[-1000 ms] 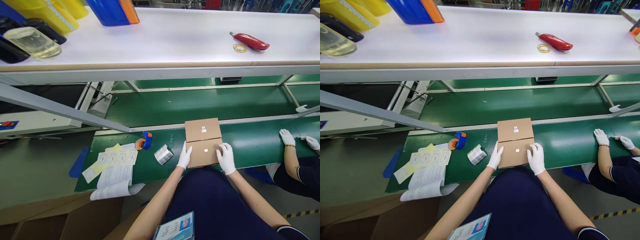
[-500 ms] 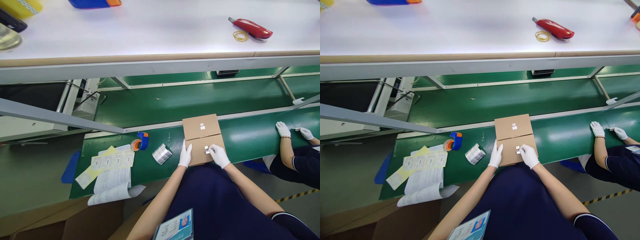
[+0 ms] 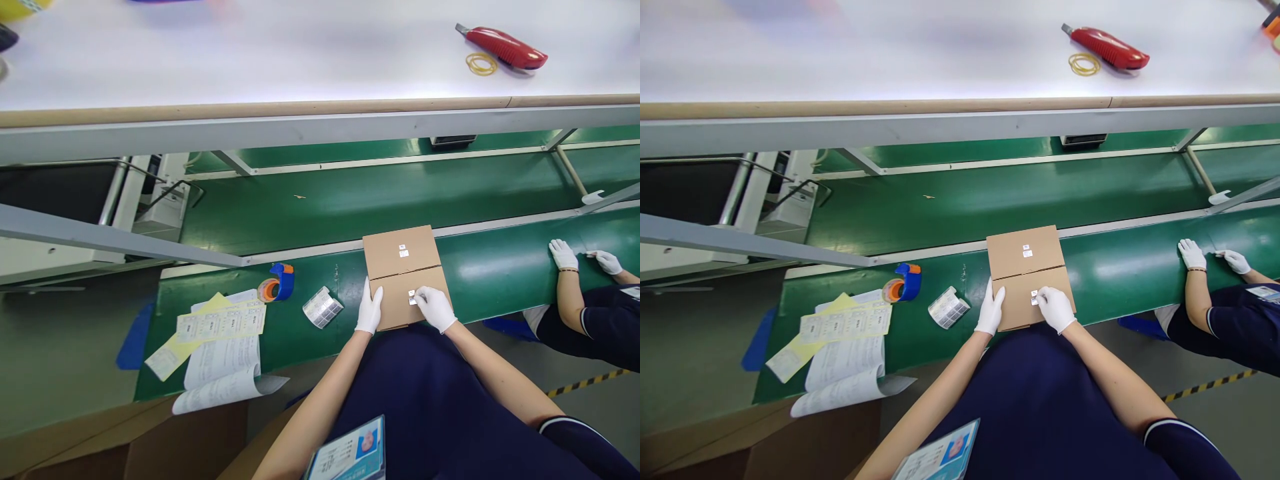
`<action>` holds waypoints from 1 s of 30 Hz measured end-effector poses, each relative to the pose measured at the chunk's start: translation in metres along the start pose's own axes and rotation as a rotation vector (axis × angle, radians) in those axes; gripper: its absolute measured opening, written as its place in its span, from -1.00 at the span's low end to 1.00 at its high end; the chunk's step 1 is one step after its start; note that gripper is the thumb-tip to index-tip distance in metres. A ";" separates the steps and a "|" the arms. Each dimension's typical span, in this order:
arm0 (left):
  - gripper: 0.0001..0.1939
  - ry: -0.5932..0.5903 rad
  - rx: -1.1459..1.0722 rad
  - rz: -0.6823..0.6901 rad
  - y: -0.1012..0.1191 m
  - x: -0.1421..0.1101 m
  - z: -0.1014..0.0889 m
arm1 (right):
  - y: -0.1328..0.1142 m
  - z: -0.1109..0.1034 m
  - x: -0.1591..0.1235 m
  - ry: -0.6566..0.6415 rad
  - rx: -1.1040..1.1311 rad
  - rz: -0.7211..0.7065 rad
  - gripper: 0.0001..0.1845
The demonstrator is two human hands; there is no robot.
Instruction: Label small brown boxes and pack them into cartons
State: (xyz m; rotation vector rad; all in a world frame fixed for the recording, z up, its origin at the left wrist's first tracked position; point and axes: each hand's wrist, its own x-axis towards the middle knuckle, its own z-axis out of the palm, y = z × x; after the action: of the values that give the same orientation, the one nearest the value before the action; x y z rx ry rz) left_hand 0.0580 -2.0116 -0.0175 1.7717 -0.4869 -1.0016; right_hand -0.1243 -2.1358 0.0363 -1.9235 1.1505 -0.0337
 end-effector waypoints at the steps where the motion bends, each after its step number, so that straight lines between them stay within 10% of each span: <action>1: -0.18 -0.002 -0.007 -0.006 0.000 0.000 0.000 | 0.000 0.000 0.000 -0.001 0.001 0.000 -0.79; 14: -0.18 0.002 -0.013 -0.027 -0.003 0.001 -0.001 | -0.018 0.011 -0.004 0.008 -0.387 0.099 -0.80; 21: -0.17 -0.026 -0.031 -0.042 0.004 -0.001 -0.007 | 0.013 -0.031 0.008 0.236 -0.301 0.237 -0.22; 25: -0.05 -0.155 -0.126 -0.124 0.021 0.004 -0.021 | 0.025 -0.055 0.029 0.195 0.162 0.228 -0.02; 30: 0.01 -0.278 -0.265 -0.360 0.045 0.035 -0.035 | 0.009 -0.065 0.070 -0.343 0.993 0.441 -0.14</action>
State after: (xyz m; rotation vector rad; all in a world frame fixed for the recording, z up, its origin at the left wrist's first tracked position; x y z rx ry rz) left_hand 0.1119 -2.0358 0.0141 1.5154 -0.1922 -1.5048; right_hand -0.1179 -2.2312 0.0435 -0.7524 1.0131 -0.0269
